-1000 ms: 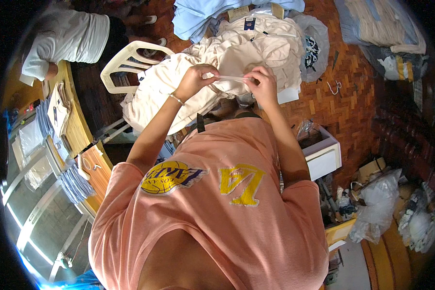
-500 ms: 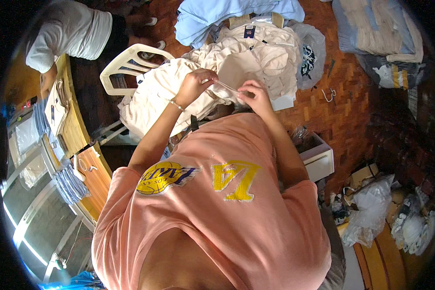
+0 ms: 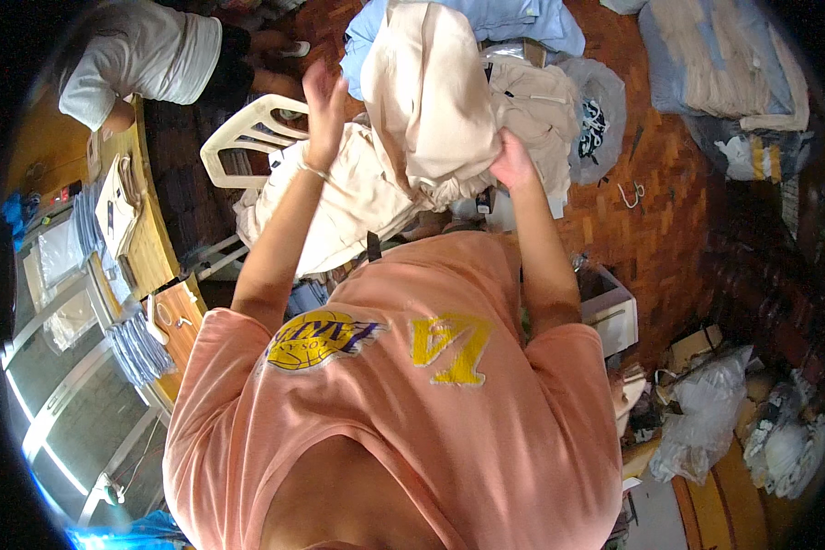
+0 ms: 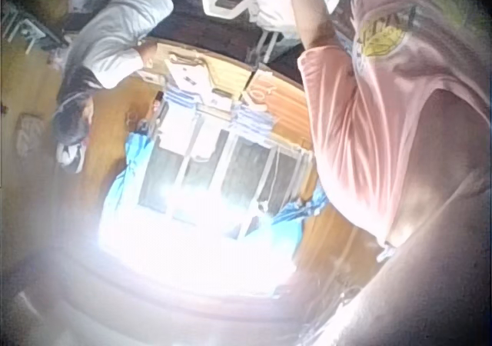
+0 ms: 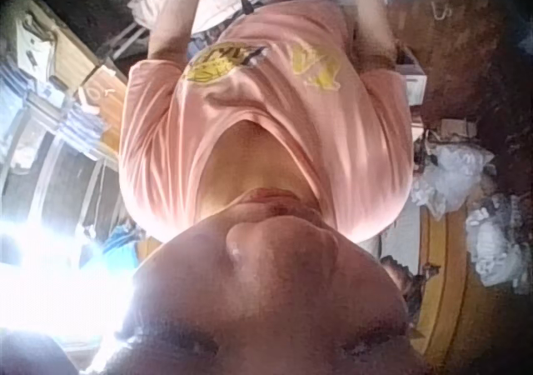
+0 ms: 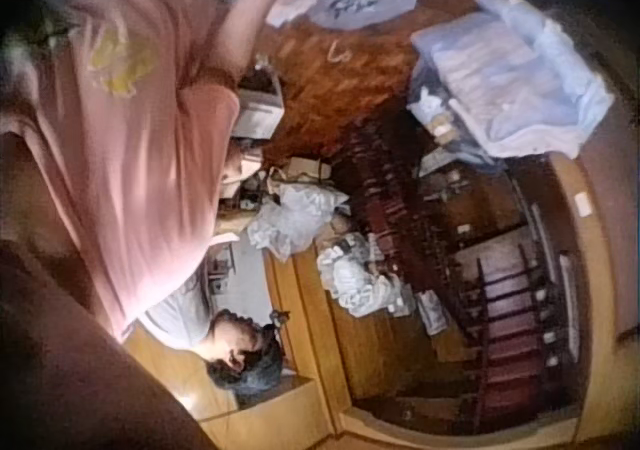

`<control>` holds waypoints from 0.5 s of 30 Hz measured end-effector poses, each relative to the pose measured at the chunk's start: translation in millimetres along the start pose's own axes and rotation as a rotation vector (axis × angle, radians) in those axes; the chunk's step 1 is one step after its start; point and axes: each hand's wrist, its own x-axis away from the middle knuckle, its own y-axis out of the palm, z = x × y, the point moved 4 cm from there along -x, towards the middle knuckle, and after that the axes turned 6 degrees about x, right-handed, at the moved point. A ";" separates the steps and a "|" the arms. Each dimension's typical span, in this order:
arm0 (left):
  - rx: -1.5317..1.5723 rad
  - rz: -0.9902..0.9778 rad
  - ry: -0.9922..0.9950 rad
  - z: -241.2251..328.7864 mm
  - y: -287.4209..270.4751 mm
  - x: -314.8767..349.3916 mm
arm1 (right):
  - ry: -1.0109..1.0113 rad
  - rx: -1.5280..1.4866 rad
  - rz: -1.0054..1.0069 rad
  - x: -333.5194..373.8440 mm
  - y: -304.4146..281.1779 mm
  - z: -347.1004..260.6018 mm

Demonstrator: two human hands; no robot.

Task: The person buttons several light-colored collared shirts and lays them flat on a table in a workspace.

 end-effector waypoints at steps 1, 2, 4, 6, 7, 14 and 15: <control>0.024 0.076 -0.335 -61.0 -10.5 33.7 | -0.135 -0.098 -0.082 5.8 2.4 -16.9; -0.066 0.214 -0.316 -110.7 -21.3 75.7 | -0.154 -0.103 -0.142 14.0 15.6 -27.6; 0.266 0.063 -1.049 -166.1 -1.9 146.4 | -0.224 -0.130 -0.212 35.4 23.8 -47.9; 0.322 -0.208 -1.188 -183.4 29.4 177.2 | -0.224 -0.111 -0.215 48.5 14.1 -53.2; 0.217 -0.261 -1.111 -185.6 42.1 182.8 | -0.214 -0.086 -0.187 53.9 5.6 -53.9; -0.439 -0.059 -0.624 -215.0 57.2 161.4 | -0.524 0.039 -0.112 107.2 -2.1 -107.4; -0.408 -0.362 -0.711 -216.6 58.7 153.3 | -0.492 0.064 0.050 98.2 -20.9 -97.5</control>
